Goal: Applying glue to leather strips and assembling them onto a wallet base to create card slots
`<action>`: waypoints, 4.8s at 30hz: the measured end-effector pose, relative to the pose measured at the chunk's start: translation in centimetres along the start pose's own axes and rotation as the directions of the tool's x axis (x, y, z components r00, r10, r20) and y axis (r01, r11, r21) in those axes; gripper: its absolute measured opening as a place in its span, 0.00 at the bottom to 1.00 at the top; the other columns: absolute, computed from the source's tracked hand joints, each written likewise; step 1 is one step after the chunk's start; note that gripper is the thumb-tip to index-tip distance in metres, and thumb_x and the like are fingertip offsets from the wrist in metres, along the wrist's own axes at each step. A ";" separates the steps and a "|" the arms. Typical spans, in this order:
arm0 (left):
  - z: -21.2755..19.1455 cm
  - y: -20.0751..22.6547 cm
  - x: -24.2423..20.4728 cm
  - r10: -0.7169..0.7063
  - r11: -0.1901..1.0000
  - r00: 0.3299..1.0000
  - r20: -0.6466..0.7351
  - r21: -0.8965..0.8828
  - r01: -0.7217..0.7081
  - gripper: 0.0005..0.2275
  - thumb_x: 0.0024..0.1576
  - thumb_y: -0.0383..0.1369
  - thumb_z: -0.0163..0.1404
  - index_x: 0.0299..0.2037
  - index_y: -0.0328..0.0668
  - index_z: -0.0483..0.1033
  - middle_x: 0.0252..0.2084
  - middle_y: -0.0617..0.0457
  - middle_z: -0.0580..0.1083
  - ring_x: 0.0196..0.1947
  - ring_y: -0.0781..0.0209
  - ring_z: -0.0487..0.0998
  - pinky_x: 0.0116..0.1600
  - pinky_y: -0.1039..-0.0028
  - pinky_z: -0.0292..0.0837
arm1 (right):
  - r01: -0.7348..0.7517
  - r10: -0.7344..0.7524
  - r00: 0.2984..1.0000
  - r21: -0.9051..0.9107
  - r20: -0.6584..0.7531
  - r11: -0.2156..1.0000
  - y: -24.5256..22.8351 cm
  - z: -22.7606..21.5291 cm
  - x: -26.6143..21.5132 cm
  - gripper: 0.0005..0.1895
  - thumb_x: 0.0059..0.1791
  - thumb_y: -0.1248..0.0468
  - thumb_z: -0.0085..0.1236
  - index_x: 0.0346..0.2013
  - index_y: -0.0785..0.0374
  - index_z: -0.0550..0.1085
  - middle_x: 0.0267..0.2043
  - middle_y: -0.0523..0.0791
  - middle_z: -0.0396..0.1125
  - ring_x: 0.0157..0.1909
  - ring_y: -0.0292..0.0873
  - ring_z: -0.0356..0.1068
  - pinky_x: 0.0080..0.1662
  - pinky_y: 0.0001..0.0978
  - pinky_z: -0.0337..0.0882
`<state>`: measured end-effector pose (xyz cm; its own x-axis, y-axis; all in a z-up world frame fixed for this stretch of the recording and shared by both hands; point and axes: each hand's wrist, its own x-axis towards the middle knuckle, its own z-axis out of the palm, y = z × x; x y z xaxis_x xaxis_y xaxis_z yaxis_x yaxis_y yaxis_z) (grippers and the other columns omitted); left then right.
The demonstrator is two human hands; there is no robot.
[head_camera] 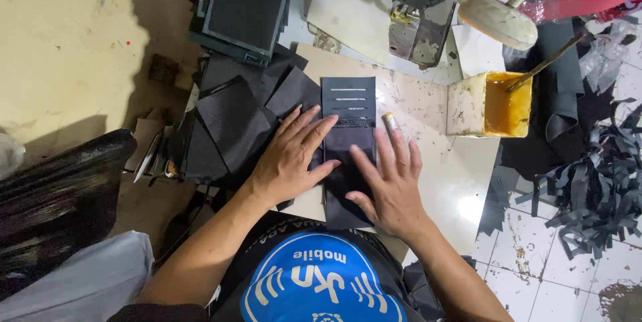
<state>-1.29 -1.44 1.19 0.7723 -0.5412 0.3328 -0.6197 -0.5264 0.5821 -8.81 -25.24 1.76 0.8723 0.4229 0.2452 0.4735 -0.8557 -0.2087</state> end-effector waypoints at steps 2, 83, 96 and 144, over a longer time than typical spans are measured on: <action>0.0 0.1 -0.1 0.000 1.000 1.000 -0.001 -0.001 0.000 0.33 0.55 0.43 0.61 0.70 0.40 0.65 0.61 0.42 0.73 0.70 0.42 0.66 0.75 0.51 0.51 | 0.000 0.000 1.000 -0.001 0.020 1.000 -0.2 0.6 -0.2 0.41 0.51 0.33 0.42 0.73 0.48 0.61 0.79 0.58 0.43 0.80 0.66 0.34 0.71 0.66 0.31; -4.7 3.3 -3.3 -0.172 0.932 0.983 0.070 -0.311 0.186 0.05 0.60 0.26 0.53 0.45 0.39 0.77 0.39 0.48 0.78 0.38 0.50 0.79 0.43 0.65 0.75 | -0.004 -0.002 1.000 0.415 0.015 0.910 0.5 0.9 -1.1 0.44 0.45 0.61 0.71 0.71 0.58 0.59 0.44 0.38 0.77 0.48 0.46 0.67 0.49 0.41 0.63; -4.1 4.3 -1.4 -0.183 0.886 0.981 -0.058 -0.442 0.139 0.02 0.59 0.29 0.58 0.38 0.42 0.82 0.31 0.52 0.78 0.31 0.51 0.79 0.37 0.66 0.75 | -0.115 0.199 0.979 0.914 0.039 0.389 -0.9 -3.7 2.2 0.40 0.56 0.52 0.43 0.74 0.75 0.45 0.44 0.53 0.76 0.49 0.50 0.74 0.55 0.44 0.70; -0.5 0.7 0.8 -0.505 0.860 0.863 0.034 -0.063 0.506 0.11 0.60 0.39 0.55 0.27 0.46 0.74 0.17 0.49 0.73 0.22 0.43 0.79 0.25 0.60 0.71 | -0.284 0.340 0.917 0.259 -0.207 0.923 -0.2 1.1 5.3 0.45 0.44 0.68 0.73 0.71 0.70 0.60 0.29 0.36 0.73 0.33 0.42 0.67 0.48 0.37 0.58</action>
<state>-0.98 -1.88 2.25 0.9742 -0.2233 -0.0316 -0.1338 -0.6849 0.7162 -4.16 -22.48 2.09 0.9360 0.0352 0.3501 0.2212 -0.8326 -0.5077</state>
